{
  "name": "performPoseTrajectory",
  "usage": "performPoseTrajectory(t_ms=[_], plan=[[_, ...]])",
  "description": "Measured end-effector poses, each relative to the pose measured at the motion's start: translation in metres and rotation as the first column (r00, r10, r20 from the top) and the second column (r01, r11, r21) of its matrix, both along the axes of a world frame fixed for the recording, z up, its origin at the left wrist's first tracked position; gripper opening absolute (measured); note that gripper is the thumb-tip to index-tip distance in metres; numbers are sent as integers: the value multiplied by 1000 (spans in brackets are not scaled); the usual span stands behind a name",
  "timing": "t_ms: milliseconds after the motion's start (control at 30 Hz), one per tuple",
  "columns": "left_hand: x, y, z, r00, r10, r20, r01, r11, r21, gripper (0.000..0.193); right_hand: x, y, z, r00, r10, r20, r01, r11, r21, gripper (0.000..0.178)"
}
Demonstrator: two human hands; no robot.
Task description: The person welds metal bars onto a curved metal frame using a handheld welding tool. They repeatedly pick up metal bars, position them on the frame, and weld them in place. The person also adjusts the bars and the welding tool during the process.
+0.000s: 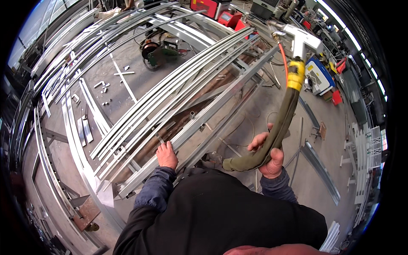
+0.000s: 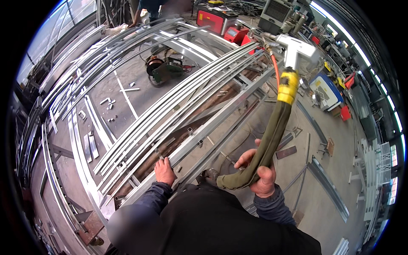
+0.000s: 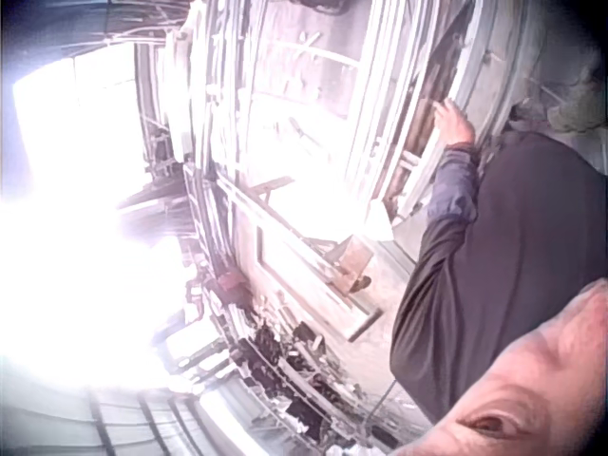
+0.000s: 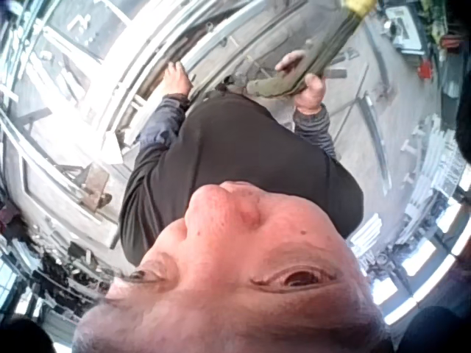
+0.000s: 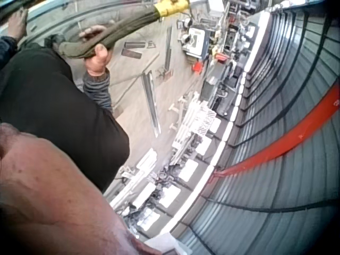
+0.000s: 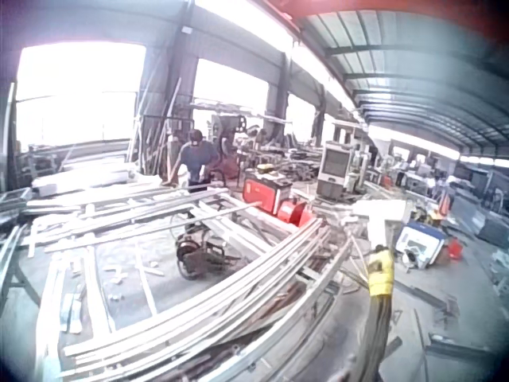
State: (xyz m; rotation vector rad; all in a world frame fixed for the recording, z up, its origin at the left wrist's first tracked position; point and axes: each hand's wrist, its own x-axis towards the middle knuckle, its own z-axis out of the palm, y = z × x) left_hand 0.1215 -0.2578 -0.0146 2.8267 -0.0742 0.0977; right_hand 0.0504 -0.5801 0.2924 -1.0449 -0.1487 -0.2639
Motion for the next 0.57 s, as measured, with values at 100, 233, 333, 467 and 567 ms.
performPoseTrajectory(t_ms=[100, 233, 333, 467, 567], plan=[[-2, 8, -3, 998, 11, 54, -13, 1000, 27, 48, 23, -2, 23, 988, -16, -152, 20, 1000, 21, 75], [2, 2, 2, 998, 6, 62, -7, 1000, 12, 44, 44, 12, 7, 987, -115, -110, 71, 937, -342, 50], [4, 0, 4, 998, 10, 59, -10, 1000, -9, 44, 53, 3, 3, 988, 57, -142, -90, 967, -237, 64], [1, 7, -2, 997, 26, 71, -25, 999, -22, 48, 92, -28, 15, 968, 237, -87, -253, 909, -332, 40], [0, 11, -8, 998, 30, 55, -30, 1000, 1, 54, 131, -21, 33, 917, 377, -133, -399, 873, -279, 43]])
